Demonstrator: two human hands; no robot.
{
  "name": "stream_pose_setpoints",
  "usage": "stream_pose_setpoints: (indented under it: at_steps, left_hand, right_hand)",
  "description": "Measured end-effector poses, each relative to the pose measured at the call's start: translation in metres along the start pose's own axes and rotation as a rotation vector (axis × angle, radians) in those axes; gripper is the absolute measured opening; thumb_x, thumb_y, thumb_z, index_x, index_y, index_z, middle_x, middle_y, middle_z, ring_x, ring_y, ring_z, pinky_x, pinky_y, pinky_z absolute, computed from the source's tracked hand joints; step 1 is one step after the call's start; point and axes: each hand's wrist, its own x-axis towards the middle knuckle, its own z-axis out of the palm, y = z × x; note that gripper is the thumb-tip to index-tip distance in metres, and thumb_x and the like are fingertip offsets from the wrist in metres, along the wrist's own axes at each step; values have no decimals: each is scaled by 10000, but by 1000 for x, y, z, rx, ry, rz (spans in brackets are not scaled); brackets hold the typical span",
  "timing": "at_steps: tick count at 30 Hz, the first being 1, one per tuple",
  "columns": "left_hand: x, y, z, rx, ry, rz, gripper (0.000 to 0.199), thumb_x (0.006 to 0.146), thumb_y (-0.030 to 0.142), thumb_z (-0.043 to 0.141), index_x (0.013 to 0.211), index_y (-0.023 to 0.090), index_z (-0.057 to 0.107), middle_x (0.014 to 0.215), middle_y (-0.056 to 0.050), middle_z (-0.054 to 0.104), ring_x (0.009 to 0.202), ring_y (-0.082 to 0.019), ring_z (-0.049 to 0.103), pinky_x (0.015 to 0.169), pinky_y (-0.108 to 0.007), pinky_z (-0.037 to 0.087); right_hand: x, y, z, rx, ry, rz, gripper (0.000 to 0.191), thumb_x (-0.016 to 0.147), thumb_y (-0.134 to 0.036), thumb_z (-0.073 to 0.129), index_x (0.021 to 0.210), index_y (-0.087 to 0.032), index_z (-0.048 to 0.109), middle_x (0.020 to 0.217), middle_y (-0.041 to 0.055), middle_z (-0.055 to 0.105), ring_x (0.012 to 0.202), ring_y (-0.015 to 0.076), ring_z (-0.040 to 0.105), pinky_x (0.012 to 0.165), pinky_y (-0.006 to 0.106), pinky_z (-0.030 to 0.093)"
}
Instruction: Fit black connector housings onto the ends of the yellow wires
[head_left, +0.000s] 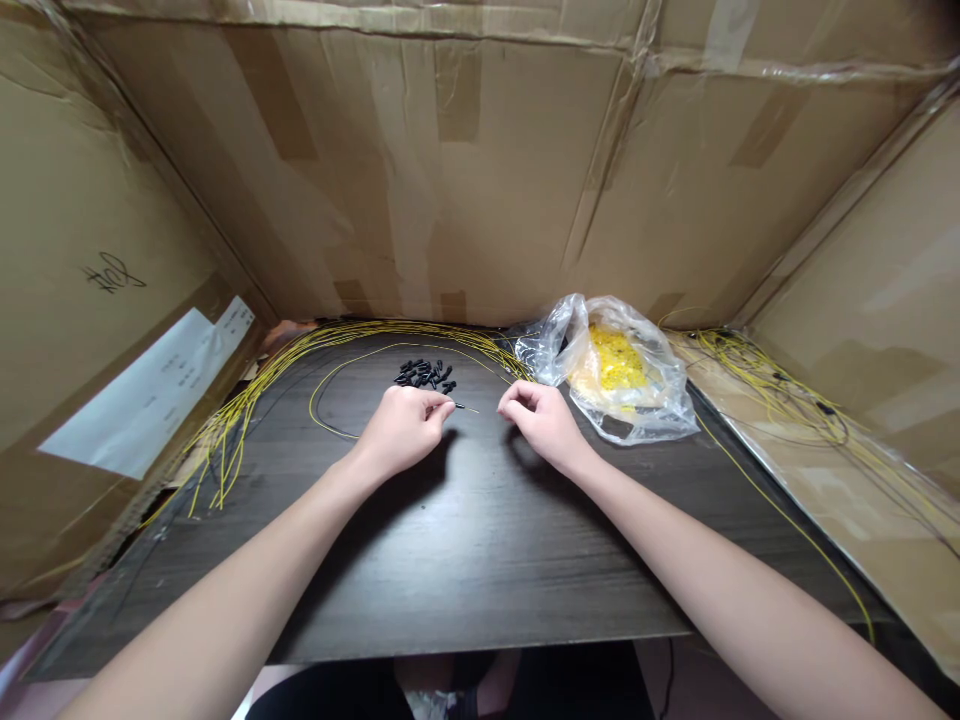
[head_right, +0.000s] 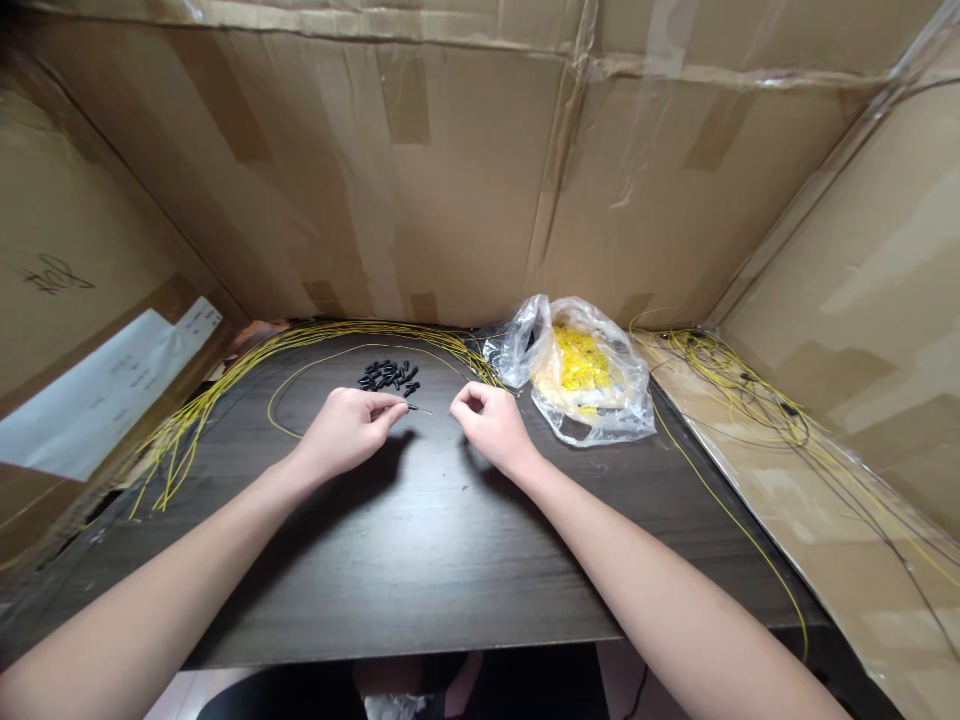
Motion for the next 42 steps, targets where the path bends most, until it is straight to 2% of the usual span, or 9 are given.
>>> stream_pose_setpoints:
  at_steps: [5,9,13,19,22,25,31,37,42]
  left_hand:
    - [-3,6,7,-33,-33,21,306,892,309,507,810,169,766,598,-22,659,501,-125,463,577,-269,335]
    - [-4,11,9,-39,-41,40,287,893,287,513,838,161,765,656,-34,697,530,-125,517,598,-259,362]
    - [-5,14,6,-40,-64,16,268,886,286,526,841,153,755,618,-21,669,526,-124,529,589,-253,369]
    - [-5,13,5,-93,-102,47,384,876,359,572,1214,193,649,713,2,682,628,-149,597,622,-251,409]
    - [-6,11,8,-84,-128,131,242,907,300,533,1006,194,728,811,-23,716,719,-155,627,680,-253,422]
    - [-5,7,11,-60,-132,160,227,909,257,525,875,182,737,850,-37,730,774,-166,642,707,-259,424]
    - [0,-8,11,84,-103,70,247,908,288,507,859,195,731,882,-56,739,797,-206,654,695,-291,428]
    - [7,-27,1,295,-26,-84,285,909,314,467,921,227,738,913,-78,734,845,-256,651,691,-327,425]
    - [9,-34,-12,523,46,-130,331,908,354,462,971,235,765,943,-136,681,969,-322,589,785,-401,428]
  right_hand:
    - [-4,-2,3,-115,-67,-127,101,825,-233,585,805,-177,667,785,24,666,707,146,588,660,262,445]
    - [-7,-1,6,-275,-137,-254,85,827,-197,601,785,-177,671,764,28,658,708,148,579,692,275,441]
    - [-8,0,7,-315,-139,-298,100,826,-149,584,758,-166,656,732,22,642,689,141,564,678,268,424]
    - [-8,-2,6,-290,-140,-315,103,805,-127,587,717,-160,629,703,14,625,668,132,548,666,256,412]
    - [-7,-3,7,-284,-166,-311,108,812,-138,578,715,-156,620,701,16,617,658,129,539,652,251,404]
    - [-8,-3,6,-274,-188,-312,99,796,-133,578,701,-153,599,696,15,604,654,127,530,639,246,394]
    - [-9,-5,5,-230,-245,-310,118,712,-82,567,630,-159,530,644,-9,556,609,108,492,601,228,358]
    - [-11,-10,0,-145,-387,-341,165,659,-83,552,557,-165,450,566,-33,479,538,89,423,541,218,310]
    - [-10,-12,-5,-71,-479,-344,169,633,-81,528,531,-167,426,540,-35,450,518,87,391,517,220,283]
